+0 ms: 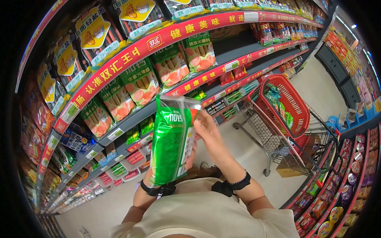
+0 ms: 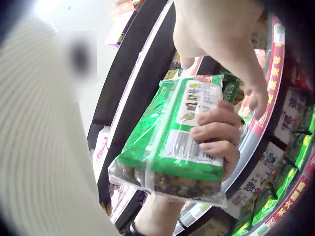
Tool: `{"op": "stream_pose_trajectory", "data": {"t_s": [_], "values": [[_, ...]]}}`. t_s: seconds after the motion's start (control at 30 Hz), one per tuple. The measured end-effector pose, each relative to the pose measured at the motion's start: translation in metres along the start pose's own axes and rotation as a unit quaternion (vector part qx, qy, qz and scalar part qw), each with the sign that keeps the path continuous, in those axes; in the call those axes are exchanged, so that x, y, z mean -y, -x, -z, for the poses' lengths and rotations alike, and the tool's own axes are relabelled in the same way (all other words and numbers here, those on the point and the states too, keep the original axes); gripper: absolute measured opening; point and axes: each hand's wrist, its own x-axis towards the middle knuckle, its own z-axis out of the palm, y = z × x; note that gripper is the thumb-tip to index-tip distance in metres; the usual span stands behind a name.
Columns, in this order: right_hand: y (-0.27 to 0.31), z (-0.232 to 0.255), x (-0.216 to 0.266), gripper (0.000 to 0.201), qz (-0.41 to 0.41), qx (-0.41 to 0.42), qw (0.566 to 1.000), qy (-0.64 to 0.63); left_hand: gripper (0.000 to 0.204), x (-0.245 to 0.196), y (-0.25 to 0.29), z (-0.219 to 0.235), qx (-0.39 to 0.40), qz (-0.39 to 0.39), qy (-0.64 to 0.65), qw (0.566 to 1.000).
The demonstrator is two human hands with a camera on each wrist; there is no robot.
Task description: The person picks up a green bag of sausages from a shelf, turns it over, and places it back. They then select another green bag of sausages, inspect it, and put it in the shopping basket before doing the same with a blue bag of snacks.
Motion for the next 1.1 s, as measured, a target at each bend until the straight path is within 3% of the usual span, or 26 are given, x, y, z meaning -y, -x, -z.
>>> {"op": "stream_pose_trajectory", "data": {"t_s": [0.03, 0.07, 0.1, 0.13, 0.2, 0.27, 0.33, 0.37, 0.53, 0.67, 0.9, 0.97, 1.1], "values": [[0.003, -0.002, -0.004, 0.063, -0.042, -0.003, 0.998, -0.042, 0.057, -0.004, 0.001, 0.01, -0.13, -0.013, -0.102, 0.986], [0.006, -0.002, -0.005, 0.07, -0.083, -0.005, 0.993, -0.083, 0.054, -0.008, 0.002, 0.017, -0.255, -0.027, -0.201, 0.945], [0.009, -0.003, 0.0, 0.071, -0.09, 0.026, 0.992, -0.084, 0.052, -0.012, 0.0, 0.018, -0.328, -0.072, -0.067, 0.939], [0.012, -0.003, 0.005, 0.071, -0.087, 0.024, 0.992, -0.084, 0.056, -0.029, -0.005, -0.024, -0.388, -0.099, -0.177, 0.899], [0.018, -0.003, 0.013, 0.072, -0.076, 0.124, 0.986, -0.077, 0.045, -0.034, 0.005, -0.002, -0.386, -0.113, -0.27, 0.875], [0.02, -0.002, 0.009, 0.068, -0.069, 0.123, 0.988, -0.058, 0.039, -0.033, 0.013, 0.001, -0.374, -0.119, -0.297, 0.871], [0.018, -0.003, -0.002, 0.058, -0.046, 0.071, 0.995, 0.044, 0.035, -0.031, 0.015, -0.006, -0.362, -0.125, -0.322, 0.866], [0.019, -0.002, -0.007, 0.047, -0.075, 0.036, 0.996, -0.03, 0.033, -0.028, 0.015, -0.009, -0.354, -0.142, -0.341, 0.859], [0.029, 0.001, -0.004, 0.042, -0.075, 0.005, 0.994, -0.081, 0.039, -0.017, 0.018, -0.023, -0.291, -0.216, -0.339, 0.868], [0.028, 0.0, -0.005, 0.04, -0.116, -0.031, 0.989, -0.087, 0.037, -0.02, 0.022, -0.023, -0.296, -0.198, -0.337, 0.872], [0.012, -0.009, -0.006, 0.039, -0.118, 0.011, 0.989, -0.089, 0.04, -0.024, 0.029, -0.021, -0.31, -0.227, -0.342, 0.858], [0.005, -0.01, -0.012, 0.041, -0.161, 0.003, 0.981, -0.109, 0.038, -0.026, 0.035, -0.016, -0.334, -0.231, -0.324, 0.854], [-0.015, -0.034, -0.017, 0.043, -0.189, 0.12, 0.971, -0.08, 0.031, -0.04, 0.061, -0.001, -0.385, -0.268, -0.264, 0.842]]}}
